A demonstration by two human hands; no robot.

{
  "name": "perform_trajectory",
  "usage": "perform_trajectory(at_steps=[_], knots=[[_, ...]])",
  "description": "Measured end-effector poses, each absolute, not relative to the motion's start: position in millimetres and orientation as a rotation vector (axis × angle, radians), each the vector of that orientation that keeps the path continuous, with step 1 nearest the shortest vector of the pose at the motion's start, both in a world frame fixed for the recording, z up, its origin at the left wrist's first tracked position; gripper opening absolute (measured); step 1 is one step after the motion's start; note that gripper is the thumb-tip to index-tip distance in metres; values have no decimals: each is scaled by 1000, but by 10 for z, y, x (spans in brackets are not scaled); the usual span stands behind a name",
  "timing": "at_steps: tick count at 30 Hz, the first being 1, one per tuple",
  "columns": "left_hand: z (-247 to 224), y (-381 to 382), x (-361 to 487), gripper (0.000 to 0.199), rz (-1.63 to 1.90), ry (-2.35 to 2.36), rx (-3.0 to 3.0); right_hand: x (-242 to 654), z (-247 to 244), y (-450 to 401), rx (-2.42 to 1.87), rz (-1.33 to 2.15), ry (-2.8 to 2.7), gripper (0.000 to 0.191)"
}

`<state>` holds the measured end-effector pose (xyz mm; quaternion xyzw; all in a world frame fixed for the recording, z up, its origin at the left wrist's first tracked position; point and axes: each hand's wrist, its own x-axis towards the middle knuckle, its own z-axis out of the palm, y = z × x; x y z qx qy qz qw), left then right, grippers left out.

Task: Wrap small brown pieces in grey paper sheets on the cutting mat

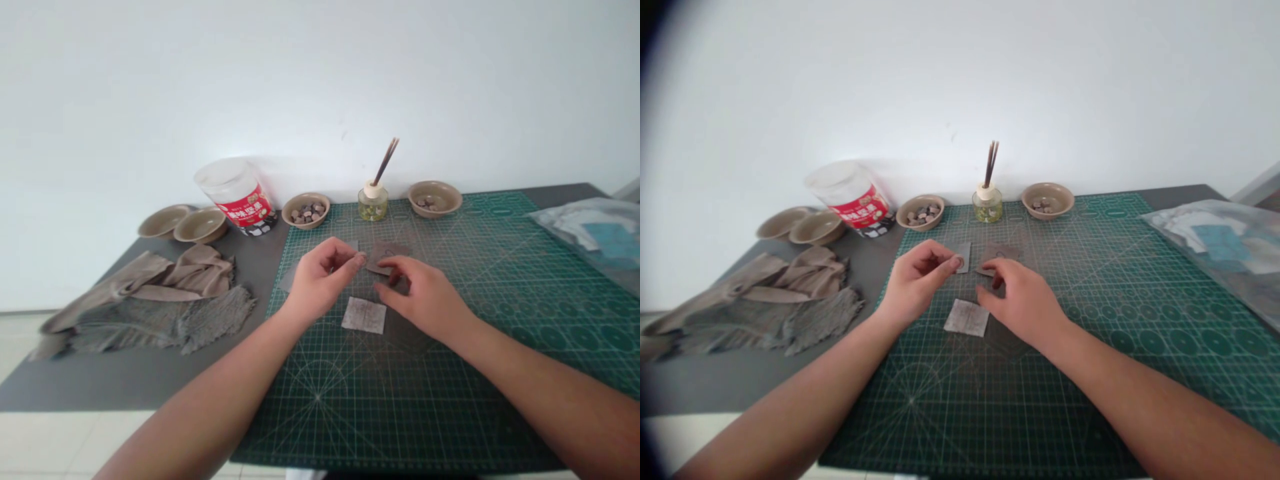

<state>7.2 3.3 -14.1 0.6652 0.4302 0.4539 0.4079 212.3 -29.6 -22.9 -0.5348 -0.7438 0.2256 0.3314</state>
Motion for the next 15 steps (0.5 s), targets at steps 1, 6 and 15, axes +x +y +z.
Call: perform_trajectory(at_steps=[1,6,15], knots=[[-150,45,73,24,1102,1086,1669,2132,-220,-300,-1328,578,-1931,36],[-167,57,88,26,852,992,1669,2123,-197,-303,-1011,618,-1925,25],[11,101,-47,16,572,983,2057,2157,-211,-364,-1023,509,-2141,14]])
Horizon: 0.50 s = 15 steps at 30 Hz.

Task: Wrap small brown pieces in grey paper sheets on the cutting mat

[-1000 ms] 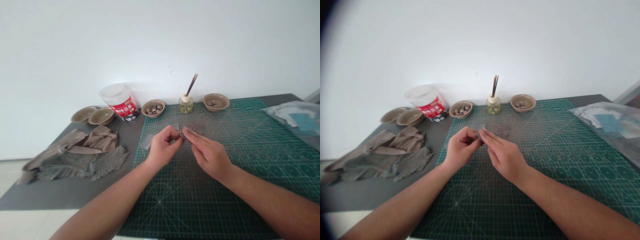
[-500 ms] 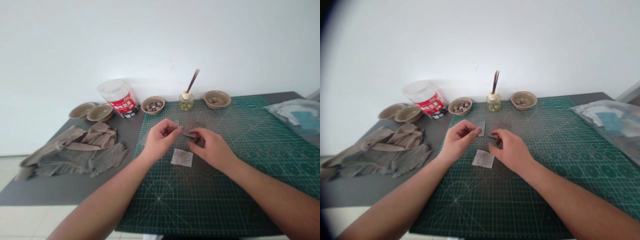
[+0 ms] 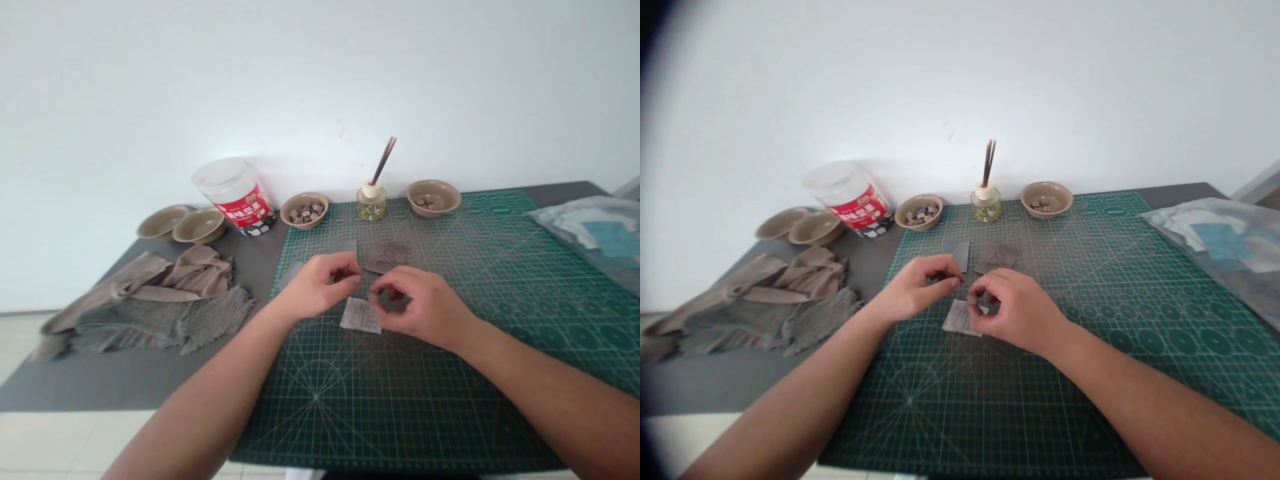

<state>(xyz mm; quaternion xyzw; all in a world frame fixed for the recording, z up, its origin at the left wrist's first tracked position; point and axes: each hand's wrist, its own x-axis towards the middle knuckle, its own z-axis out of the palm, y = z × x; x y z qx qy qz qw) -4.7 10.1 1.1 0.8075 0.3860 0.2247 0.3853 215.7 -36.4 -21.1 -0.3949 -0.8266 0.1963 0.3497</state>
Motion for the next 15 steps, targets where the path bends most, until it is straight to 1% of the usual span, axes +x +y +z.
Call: perform_trajectory(at_steps=[2,4,7,12,15], knots=[[62,117,-81,7,447,911,2280,2156,-234,-374,-1010,576,-2250,15],[87,121,-95,12,284,852,2405,2144,-266,-372,-985,576,-2335,17],[71,118,-96,20,90,861,2443,2127,-309,-358,-975,549,-2415,18],[33,113,-101,24,20,860,2445,2140,-325,-360,-1064,540,-2465,13],[38,110,-107,19,-4,864,2452,2150,-322,-375,-1078,599,-2465,13]])
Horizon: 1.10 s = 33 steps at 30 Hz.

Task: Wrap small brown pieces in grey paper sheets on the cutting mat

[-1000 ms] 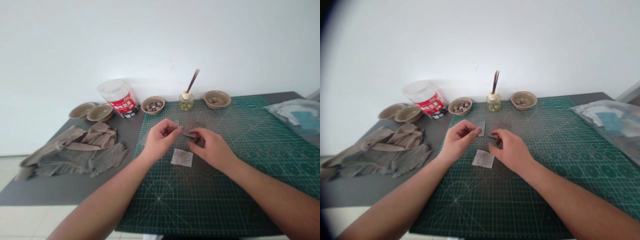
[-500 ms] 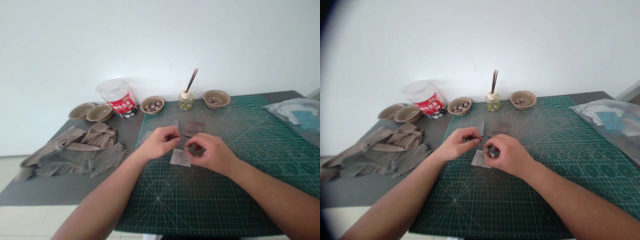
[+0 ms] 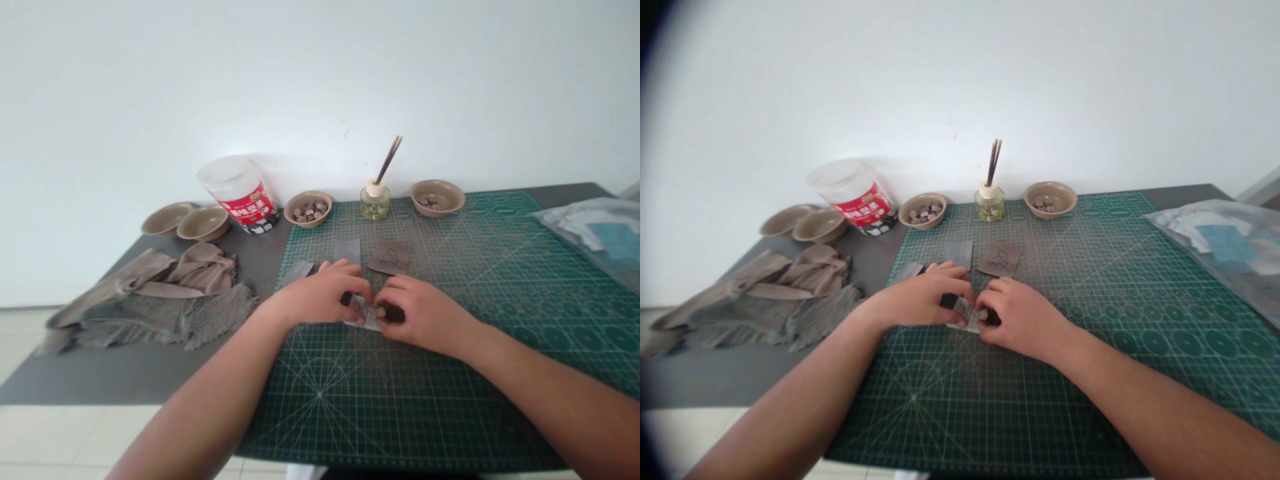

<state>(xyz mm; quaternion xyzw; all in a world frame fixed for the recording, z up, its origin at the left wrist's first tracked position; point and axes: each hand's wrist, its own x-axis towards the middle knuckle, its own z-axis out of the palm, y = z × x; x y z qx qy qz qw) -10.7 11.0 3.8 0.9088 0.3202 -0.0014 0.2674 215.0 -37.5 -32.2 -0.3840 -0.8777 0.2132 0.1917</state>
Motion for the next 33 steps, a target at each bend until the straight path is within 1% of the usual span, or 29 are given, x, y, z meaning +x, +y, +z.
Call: perform_trajectory(at_steps=[3,6,12,25,29,33], knots=[[29,109,-115,16,-11,884,2452,2156,-317,-383,-1019,667,-2483,16],[8,112,-122,19,-11,897,2445,2161,-305,-377,-1030,668,-2462,16],[10,110,-120,20,-43,913,2431,2175,-277,-352,-962,713,-2497,17],[26,120,-100,19,-46,916,2434,2207,-259,-290,-914,712,-2506,15],[21,126,-100,24,-56,914,2416,2213,-266,-278,-1024,633,-2452,11],[25,133,-97,24,-77,922,2405,2245,-268,-250,-995,718,-2465,12]])
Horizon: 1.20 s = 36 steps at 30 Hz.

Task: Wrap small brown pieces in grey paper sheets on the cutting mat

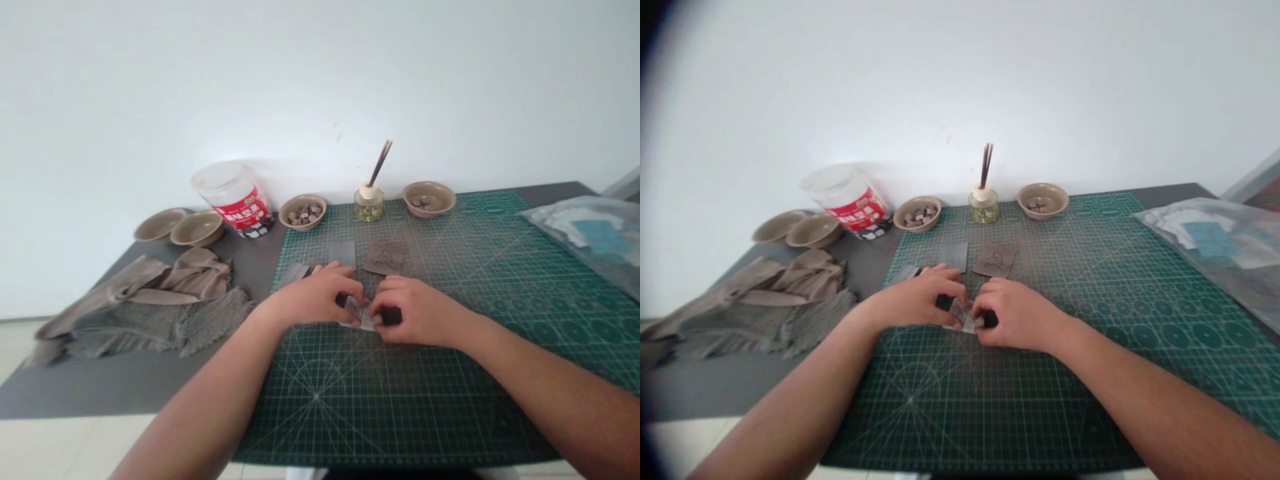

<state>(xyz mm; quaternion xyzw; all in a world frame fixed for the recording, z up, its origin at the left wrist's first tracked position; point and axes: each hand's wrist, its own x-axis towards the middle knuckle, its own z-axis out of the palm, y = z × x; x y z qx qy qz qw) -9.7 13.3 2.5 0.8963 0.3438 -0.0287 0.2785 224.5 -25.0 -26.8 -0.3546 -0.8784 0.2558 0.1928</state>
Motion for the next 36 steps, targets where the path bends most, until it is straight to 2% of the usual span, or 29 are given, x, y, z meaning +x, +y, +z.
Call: perform_trajectory(at_steps=[3,18,23,36], knots=[[34,137,-94,25,-97,927,2399,2260,-253,-235,-1108,688,-2431,10],[14,125,-87,30,-98,910,2422,2235,-265,-253,-1132,706,-2443,13],[6,129,-85,26,-91,918,2407,2208,-279,-297,-952,781,-2494,9],[38,105,-103,24,-108,950,2404,2206,-290,-275,-1022,722,-2469,9]])
